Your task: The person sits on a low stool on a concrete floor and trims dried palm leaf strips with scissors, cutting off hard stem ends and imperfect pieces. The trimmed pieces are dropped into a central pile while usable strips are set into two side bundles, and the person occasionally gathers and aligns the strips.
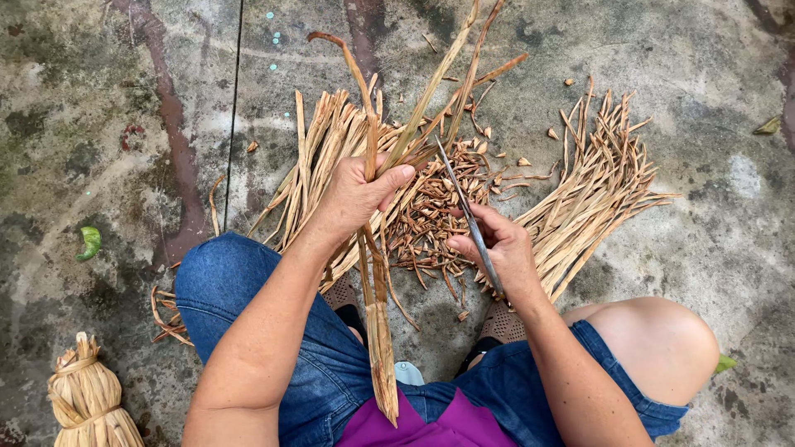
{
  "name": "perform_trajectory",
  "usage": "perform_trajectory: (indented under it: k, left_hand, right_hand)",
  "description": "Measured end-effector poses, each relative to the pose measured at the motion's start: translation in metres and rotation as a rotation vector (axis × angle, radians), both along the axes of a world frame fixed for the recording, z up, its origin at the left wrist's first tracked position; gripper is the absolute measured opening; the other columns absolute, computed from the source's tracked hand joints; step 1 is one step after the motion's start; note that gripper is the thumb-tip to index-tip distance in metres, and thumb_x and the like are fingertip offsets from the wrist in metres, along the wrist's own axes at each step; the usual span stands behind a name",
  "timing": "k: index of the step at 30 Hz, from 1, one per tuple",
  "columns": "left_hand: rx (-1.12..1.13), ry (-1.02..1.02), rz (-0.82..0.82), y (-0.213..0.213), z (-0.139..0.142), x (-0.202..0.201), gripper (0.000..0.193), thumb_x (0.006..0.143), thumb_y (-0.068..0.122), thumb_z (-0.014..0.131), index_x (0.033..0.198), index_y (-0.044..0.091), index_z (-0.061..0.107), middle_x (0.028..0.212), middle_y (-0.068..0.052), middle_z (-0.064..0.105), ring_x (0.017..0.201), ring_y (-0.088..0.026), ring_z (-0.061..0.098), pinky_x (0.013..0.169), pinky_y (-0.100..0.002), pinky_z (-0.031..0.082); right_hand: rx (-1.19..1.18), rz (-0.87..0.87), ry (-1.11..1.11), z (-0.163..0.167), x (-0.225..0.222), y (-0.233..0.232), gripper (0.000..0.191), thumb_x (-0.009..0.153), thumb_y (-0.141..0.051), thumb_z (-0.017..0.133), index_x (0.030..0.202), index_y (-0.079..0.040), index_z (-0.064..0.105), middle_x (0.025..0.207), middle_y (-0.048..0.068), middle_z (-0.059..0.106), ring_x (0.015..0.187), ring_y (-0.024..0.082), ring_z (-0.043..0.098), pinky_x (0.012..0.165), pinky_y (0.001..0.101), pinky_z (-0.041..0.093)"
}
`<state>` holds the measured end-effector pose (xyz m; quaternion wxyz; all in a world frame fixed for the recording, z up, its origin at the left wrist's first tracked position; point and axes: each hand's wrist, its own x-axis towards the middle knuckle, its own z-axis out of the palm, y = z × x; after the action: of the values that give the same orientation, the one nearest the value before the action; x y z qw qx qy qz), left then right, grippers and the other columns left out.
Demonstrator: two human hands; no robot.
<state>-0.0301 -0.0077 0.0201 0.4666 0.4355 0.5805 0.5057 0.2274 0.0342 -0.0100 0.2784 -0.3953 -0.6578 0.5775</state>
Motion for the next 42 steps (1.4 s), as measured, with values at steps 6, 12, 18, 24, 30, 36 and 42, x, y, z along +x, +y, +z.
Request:
perform_trajectory:
  k: [6,12,18,24,30,36,42]
  left_hand:
    - [-0.022,-0.031,0.004,-0.001,0.004,0.0,0.027,0.096,0.031,0.073,0.079,0.01,0.07,0.056,0.008,0.052,0.052,-0.003,0.044,0.048,-0.023,0.032]
    - [-0.048,-0.056,-0.015,-0.006,0.01,-0.001,0.023,0.095,0.03,0.072,0.081,0.012,0.073,0.055,0.008,0.05,0.05,-0.002,0.042,0.048,-0.023,0.031]
    - [-0.039,-0.041,-0.04,-0.008,0.01,-0.001,0.028,0.096,0.031,0.072,0.074,0.014,0.069,0.055,0.008,0.05,0.051,-0.003,0.042,0.049,-0.023,0.031]
    - [-0.024,-0.006,-0.068,-0.008,0.006,-0.002,0.04,0.097,0.033,0.073,0.065,0.014,0.06,0.055,0.009,0.05,0.051,-0.003,0.042,0.049,-0.024,0.033]
    - [-0.056,-0.091,-0.074,-0.01,0.01,-0.004,0.022,0.094,0.032,0.071,0.078,0.017,0.072,0.053,0.009,0.047,0.049,-0.002,0.039,0.048,-0.023,0.029]
    - [-0.071,-0.129,-0.009,-0.013,0.013,-0.009,0.024,0.096,0.029,0.074,0.087,0.008,0.077,0.054,0.009,0.048,0.051,-0.002,0.04,0.051,-0.022,0.031]
    - [-0.032,-0.141,-0.05,-0.016,0.014,-0.014,0.027,0.099,0.029,0.074,0.087,0.005,0.076,0.056,0.008,0.052,0.053,-0.002,0.043,0.051,-0.022,0.034]
  right_hand:
    - [-0.118,-0.064,-0.027,0.004,-0.004,-0.012,0.042,0.081,-0.017,0.086,0.12,-0.009,0.074,0.066,-0.008,0.058,0.053,0.001,0.047,0.045,0.0196,0.034]
    - [-0.093,0.006,-0.048,0.016,-0.005,-0.016,0.042,0.082,-0.023,0.083,0.121,-0.011,0.072,0.068,-0.008,0.06,0.055,0.002,0.052,0.046,0.0203,0.04]
    - [0.021,0.017,-0.093,0.012,-0.002,-0.016,0.043,0.083,-0.029,0.084,0.12,-0.01,0.072,0.077,-0.008,0.059,0.065,0.002,0.052,0.055,0.0197,0.042]
    - [0.085,0.017,-0.038,0.001,0.0,-0.013,0.042,0.083,-0.025,0.086,0.118,-0.008,0.072,0.081,-0.009,0.061,0.071,0.001,0.054,0.062,0.0186,0.044]
    - [0.02,-0.041,-0.021,0.0,-0.002,-0.018,0.038,0.083,-0.022,0.086,0.116,-0.009,0.073,0.072,-0.007,0.056,0.061,0.002,0.047,0.052,0.0208,0.036]
    - [-0.159,-0.106,0.144,0.007,0.007,-0.009,0.038,0.088,-0.028,0.079,0.118,-0.007,0.067,0.066,-0.002,0.056,0.051,0.006,0.05,0.043,0.0212,0.037]
    - [-0.161,0.028,0.119,0.003,0.002,0.003,0.054,0.094,-0.046,0.068,0.127,-0.004,0.062,0.087,0.001,0.068,0.075,0.007,0.062,0.07,0.0217,0.051]
